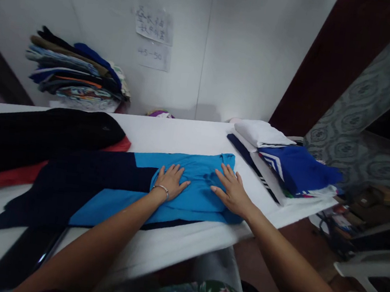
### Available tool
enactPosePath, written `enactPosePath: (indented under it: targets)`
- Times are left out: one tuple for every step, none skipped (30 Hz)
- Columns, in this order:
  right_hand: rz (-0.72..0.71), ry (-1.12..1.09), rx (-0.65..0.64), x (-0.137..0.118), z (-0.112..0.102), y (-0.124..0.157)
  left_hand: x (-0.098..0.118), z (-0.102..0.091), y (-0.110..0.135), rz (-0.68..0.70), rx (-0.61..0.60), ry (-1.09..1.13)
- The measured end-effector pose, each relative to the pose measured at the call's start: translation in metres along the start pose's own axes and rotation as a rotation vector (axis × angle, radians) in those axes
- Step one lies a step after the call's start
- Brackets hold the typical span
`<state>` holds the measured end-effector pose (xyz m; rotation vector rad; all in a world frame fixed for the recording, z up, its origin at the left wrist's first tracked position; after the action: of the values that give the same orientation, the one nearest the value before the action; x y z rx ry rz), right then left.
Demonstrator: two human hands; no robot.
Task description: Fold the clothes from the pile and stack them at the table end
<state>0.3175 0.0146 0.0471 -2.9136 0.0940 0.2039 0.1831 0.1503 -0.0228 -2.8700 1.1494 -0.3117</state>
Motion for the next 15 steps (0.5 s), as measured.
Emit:
enactPosePath:
  targets:
    - [-0.031,0.013,0.028,-0.010,-0.005,-0.006,0.000,0.000,0.001,-0.003,-0.002,0.004]
    - [-0.053,0.024,0.049,-0.018,-0.008,-0.013,0.000,0.001,0.001,-0.007,-0.006,0.008]
    - [-0.067,0.035,0.062,-0.023,-0.007,-0.020,0.001,0.001,0.002,-0.008,-0.009,0.014]
    - [-0.072,0.044,0.060,-0.026,-0.002,-0.026,0.001,0.001,0.002,-0.009,-0.011,0.022]
    - [-0.068,0.053,0.036,-0.027,0.007,-0.032,0.001,0.001,0.002,-0.010,-0.012,0.033]
    - [-0.057,0.062,-0.014,-0.026,0.021,-0.037,0.000,0.001,0.003,-0.011,-0.010,0.048]
    - [-0.041,0.074,-0.079,-0.023,0.038,-0.041,0.000,0.001,0.003,-0.014,-0.009,0.068]
    - [-0.024,0.088,-0.145,-0.020,0.056,-0.042,-0.001,0.001,0.003,-0.016,-0.009,0.097]
    - [-0.011,0.103,-0.201,-0.016,0.072,-0.042,-0.002,0.001,0.003,-0.020,-0.011,0.128]
    - [-0.005,0.116,-0.235,-0.013,0.084,-0.042,-0.003,0.001,0.003,-0.024,-0.014,0.159]
    - [-0.005,0.127,-0.247,-0.011,0.093,-0.041,-0.004,0.001,0.004,-0.025,-0.015,0.187]
    - [-0.008,0.134,-0.241,-0.010,0.098,-0.040,-0.004,0.001,0.004,-0.024,-0.014,0.208]
    - [-0.012,0.139,-0.229,-0.008,0.102,-0.039,-0.003,0.001,0.005,-0.021,-0.011,0.222]
    - [-0.012,0.143,-0.219,-0.007,0.103,-0.038,-0.003,0.000,0.006,-0.019,-0.006,0.229]
    - [-0.011,0.149,-0.210,-0.006,0.104,-0.037,-0.003,-0.001,0.006,-0.021,-0.001,0.229]
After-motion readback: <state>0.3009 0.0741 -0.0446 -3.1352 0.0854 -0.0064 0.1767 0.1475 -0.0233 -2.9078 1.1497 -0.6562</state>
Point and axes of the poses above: each hand's wrist, its own y-axis away from the middle knuckle, its own z-axis out of the palm, x = y × z, the point moved 10 cm from there along -y, towards the middle knuckle, and after that the axes turned 4 degrees about y, right-handed, at the moved point
